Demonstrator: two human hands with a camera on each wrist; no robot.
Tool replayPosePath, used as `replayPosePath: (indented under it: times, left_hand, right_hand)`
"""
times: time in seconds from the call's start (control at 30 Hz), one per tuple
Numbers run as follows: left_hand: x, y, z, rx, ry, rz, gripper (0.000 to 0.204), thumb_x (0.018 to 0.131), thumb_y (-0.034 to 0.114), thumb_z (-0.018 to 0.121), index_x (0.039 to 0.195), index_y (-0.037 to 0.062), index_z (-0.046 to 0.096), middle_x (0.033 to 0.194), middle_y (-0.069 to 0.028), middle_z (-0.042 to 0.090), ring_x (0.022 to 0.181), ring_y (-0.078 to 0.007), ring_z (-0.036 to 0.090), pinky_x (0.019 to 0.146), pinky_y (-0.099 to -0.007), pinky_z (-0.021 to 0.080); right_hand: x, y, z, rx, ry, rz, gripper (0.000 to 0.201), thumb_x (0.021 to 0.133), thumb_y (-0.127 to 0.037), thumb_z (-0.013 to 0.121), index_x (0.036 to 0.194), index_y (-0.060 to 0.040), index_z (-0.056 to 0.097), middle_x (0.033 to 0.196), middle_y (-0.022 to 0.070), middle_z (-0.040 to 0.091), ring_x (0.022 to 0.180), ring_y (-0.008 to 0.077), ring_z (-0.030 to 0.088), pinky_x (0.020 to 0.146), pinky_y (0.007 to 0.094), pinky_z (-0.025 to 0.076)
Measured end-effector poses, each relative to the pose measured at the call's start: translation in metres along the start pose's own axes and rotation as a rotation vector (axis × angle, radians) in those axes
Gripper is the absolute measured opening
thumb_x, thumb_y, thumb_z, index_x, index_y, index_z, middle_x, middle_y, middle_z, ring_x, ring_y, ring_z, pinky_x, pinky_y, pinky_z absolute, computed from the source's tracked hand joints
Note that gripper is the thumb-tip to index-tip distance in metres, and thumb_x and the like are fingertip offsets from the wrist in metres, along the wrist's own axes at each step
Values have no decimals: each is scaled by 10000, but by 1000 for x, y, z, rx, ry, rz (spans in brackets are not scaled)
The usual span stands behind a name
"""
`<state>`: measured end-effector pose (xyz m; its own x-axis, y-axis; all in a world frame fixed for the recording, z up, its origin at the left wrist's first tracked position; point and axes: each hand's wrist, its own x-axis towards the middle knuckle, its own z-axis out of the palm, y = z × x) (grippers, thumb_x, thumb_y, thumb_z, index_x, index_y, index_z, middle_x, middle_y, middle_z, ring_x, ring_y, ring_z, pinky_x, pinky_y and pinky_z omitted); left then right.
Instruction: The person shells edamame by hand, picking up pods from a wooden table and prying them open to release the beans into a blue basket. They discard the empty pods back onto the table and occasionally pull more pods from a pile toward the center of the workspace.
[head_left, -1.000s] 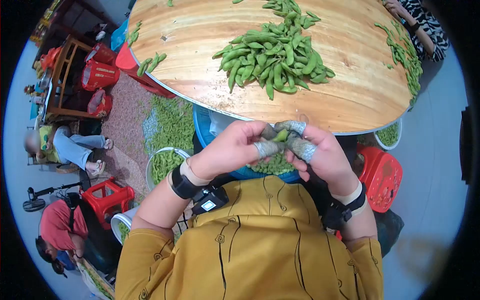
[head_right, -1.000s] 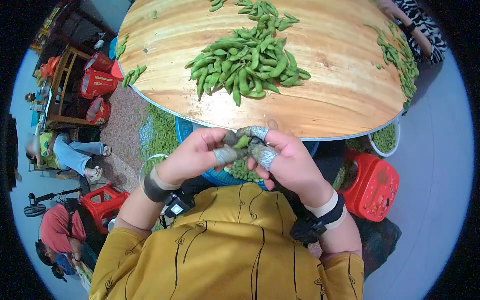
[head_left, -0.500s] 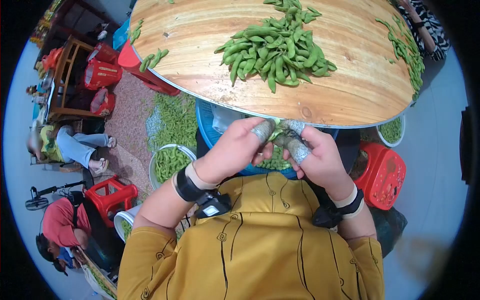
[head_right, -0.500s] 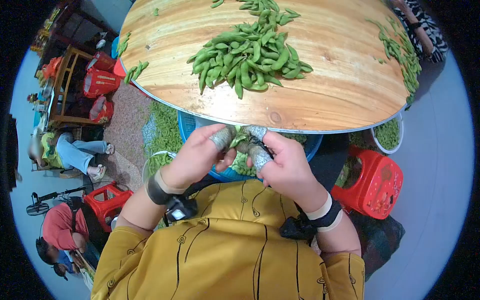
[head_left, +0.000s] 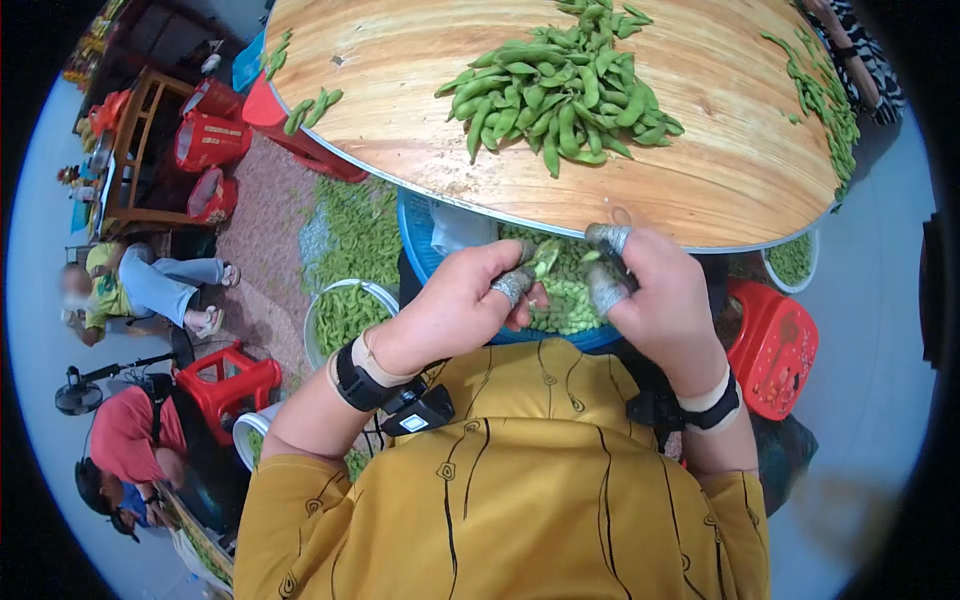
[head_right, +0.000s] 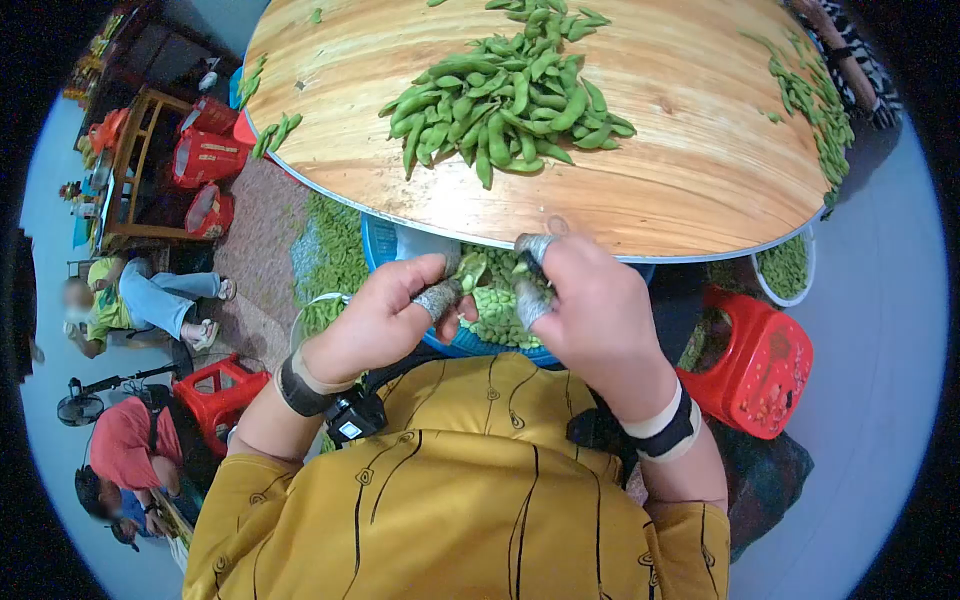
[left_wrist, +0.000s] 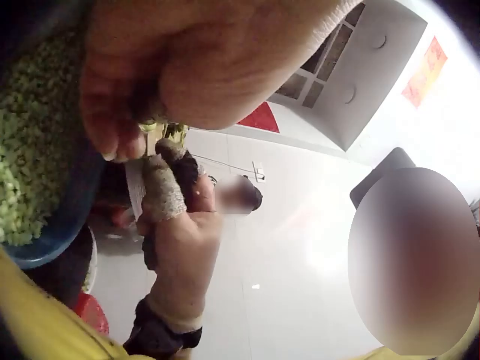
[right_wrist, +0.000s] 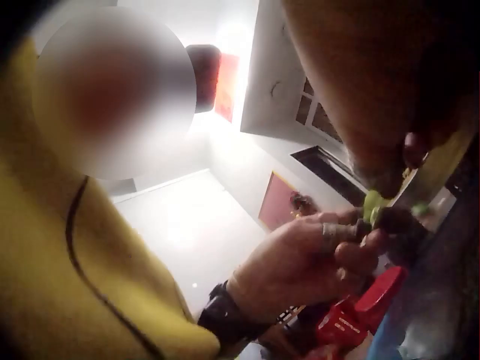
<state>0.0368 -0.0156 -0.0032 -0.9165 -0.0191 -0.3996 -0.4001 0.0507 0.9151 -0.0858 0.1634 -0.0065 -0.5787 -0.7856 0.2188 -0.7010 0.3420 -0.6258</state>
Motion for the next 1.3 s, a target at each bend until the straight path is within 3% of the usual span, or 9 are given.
replayPosePath:
  times: [0.17, 0.33, 0.57, 0.77, 0.9, 1.07, 1.17, 1.23, 1.3]
  left_hand:
    - [3, 5, 14, 79, 56, 29, 288, 795, -104, 381, 977, -17, 588, 756, -39, 606, 708, -101, 593, 684, -258, 505]
    - [12, 1, 28, 285, 135, 199, 134, 783, -101, 458, 865, -24, 530, 715, -138, 642, 686, -221, 683, 607, -320, 532]
    - [-2, -7, 7, 316, 81, 176, 129, 829, -79, 452, 917, -28, 531, 784, -145, 641, 709, -194, 685, 628, -308, 534]
    - [-40, -34, -49, 1021, 621, 87, 350, 743, -90, 523, 1078, -13, 590, 977, -212, 614, 921, -405, 591, 790, -411, 497]
    - [-43, -26, -54, 1002, 666, 154, 347, 765, -36, 595, 1110, -4, 589, 1048, -204, 599, 967, -383, 584, 802, -403, 489]
    - [-21, 0, -28, 718, 487, 435, 251, 818, 29, 618, 1066, -7, 615, 985, -164, 618, 821, -287, 631, 708, -338, 509]
    - [0, 20, -10, 613, 463, 555, 241, 834, 33, 605, 1072, -8, 614, 942, -159, 621, 761, -258, 635, 670, -320, 509]
    - [19, 29, 4, 560, 460, 613, 243, 843, 37, 598, 1082, -9, 610, 918, -158, 622, 728, -238, 633, 652, -304, 507]
    - [40, 32, 16, 388, 444, 588, 248, 880, 62, 571, 1113, -22, 582, 851, -110, 628, 691, -162, 611, 630, -267, 494]
  right_hand:
    - [-8, -8, 10, -34, -10, -162, 232, 652, -61, 695, 839, -28, 562, 781, 129, 541, 662, 318, 590, 577, 375, 499]
    - [-7, -7, 16, -40, -31, -139, 284, 617, -47, 700, 845, -18, 534, 793, 136, 540, 681, 320, 590, 579, 379, 501]
    - [-6, -2, 10, -20, -74, -140, 261, 647, -70, 702, 863, -28, 560, 808, 129, 560, 717, 319, 595, 599, 384, 499]
    - [32, 13, -14, -70, 105, -154, 211, 739, -65, 648, 945, -47, 602, 850, 137, 569, 721, 322, 595, 612, 403, 489]
    - [76, 32, -25, -322, 224, -118, 218, 741, -60, 639, 954, -48, 598, 874, 136, 573, 723, 337, 589, 626, 413, 490]
    - [81, 31, -35, -466, 232, -140, 257, 709, -55, 650, 962, -48, 608, 856, 144, 563, 716, 336, 579, 635, 398, 501]
    - [64, 20, -40, -269, 325, -106, 234, 747, -49, 657, 975, -20, 612, 776, 77, 586, 658, 267, 586, 612, 363, 503]
    - [49, 10, -36, 481, 215, 251, 168, 829, -74, 648, 976, 2, 616, 723, -7, 587, 596, 141, 555, 538, 295, 475]
    - [39, 8, -32, 701, 115, 389, 141, 898, -96, 601, 999, 0, 618, 724, -42, 574, 582, 47, 508, 493, 217, 432]
